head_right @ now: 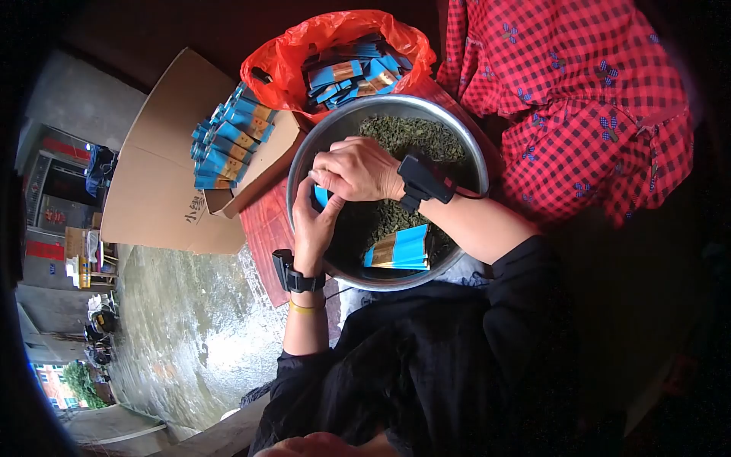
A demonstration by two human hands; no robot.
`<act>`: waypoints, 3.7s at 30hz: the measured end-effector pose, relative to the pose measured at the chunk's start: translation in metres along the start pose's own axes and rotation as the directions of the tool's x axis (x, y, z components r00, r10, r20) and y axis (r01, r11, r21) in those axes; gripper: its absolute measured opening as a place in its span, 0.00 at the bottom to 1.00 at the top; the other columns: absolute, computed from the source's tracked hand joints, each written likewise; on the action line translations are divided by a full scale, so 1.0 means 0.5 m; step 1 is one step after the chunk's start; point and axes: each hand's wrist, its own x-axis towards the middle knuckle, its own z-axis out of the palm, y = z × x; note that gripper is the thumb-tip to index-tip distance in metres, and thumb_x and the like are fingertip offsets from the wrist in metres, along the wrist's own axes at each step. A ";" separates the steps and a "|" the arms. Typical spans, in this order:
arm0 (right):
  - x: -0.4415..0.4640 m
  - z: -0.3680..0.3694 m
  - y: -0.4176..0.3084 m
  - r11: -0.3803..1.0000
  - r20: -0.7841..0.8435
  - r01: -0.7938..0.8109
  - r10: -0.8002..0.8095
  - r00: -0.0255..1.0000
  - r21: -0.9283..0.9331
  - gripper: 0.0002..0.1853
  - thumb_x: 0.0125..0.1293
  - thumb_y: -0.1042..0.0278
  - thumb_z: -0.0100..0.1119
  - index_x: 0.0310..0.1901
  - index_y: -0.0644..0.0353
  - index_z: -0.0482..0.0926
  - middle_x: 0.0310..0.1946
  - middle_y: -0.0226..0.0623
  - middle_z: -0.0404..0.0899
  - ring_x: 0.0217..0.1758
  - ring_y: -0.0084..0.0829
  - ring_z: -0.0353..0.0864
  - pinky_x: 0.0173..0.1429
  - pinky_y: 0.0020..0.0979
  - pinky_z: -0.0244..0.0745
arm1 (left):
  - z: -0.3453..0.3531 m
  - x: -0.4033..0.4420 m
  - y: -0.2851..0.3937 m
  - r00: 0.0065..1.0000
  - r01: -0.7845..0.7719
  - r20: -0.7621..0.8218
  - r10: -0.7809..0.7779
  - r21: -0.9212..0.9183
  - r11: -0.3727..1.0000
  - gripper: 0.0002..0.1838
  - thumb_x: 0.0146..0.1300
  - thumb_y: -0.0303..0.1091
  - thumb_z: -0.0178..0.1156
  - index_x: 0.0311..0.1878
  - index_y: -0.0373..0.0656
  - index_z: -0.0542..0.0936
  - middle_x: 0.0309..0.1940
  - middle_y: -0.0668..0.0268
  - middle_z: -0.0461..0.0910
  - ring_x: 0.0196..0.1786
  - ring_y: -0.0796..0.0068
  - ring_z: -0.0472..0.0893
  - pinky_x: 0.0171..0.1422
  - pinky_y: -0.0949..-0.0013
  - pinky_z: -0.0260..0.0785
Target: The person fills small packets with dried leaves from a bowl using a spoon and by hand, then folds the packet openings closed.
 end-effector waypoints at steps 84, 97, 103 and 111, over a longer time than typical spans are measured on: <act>0.008 -0.040 0.024 0.802 0.583 -0.430 0.129 0.802 0.415 0.16 0.59 0.57 0.64 0.35 0.64 0.79 0.26 0.41 0.80 0.29 0.33 0.79 0.39 0.36 0.73 | -0.007 -0.003 -0.016 0.969 0.242 0.084 -0.232 -0.506 0.828 0.11 0.71 0.36 0.56 0.42 0.38 0.83 0.29 0.76 0.79 0.30 0.90 0.72 0.33 0.82 0.65; 0.010 -0.018 0.006 0.794 0.327 -0.453 0.337 0.883 0.406 0.19 0.59 0.72 0.63 0.52 0.63 0.73 0.41 0.35 0.81 0.42 0.30 0.82 0.47 0.32 0.76 | -0.018 0.002 -0.012 0.956 0.269 0.090 -0.278 -0.646 0.715 0.10 0.68 0.31 0.60 0.49 0.39 0.79 0.33 0.74 0.81 0.31 0.89 0.75 0.36 0.82 0.68; 0.006 -0.009 0.011 0.837 0.397 -0.455 0.323 0.859 0.303 0.13 0.62 0.66 0.64 0.43 0.65 0.76 0.28 0.32 0.78 0.33 0.20 0.76 0.40 0.27 0.73 | -0.018 0.002 -0.012 0.954 0.239 0.049 -0.295 -0.716 0.656 0.09 0.68 0.31 0.60 0.49 0.40 0.77 0.33 0.73 0.81 0.33 0.88 0.77 0.39 0.80 0.71; 0.006 -0.009 0.015 0.833 0.378 -0.453 0.327 0.866 0.319 0.13 0.64 0.64 0.63 0.40 0.66 0.76 0.26 0.38 0.79 0.31 0.24 0.77 0.38 0.31 0.73 | -0.014 -0.001 -0.014 0.958 0.266 0.107 -0.268 -0.686 0.677 0.04 0.66 0.31 0.63 0.38 0.42 0.79 0.27 0.78 0.77 0.29 0.92 0.72 0.32 0.84 0.62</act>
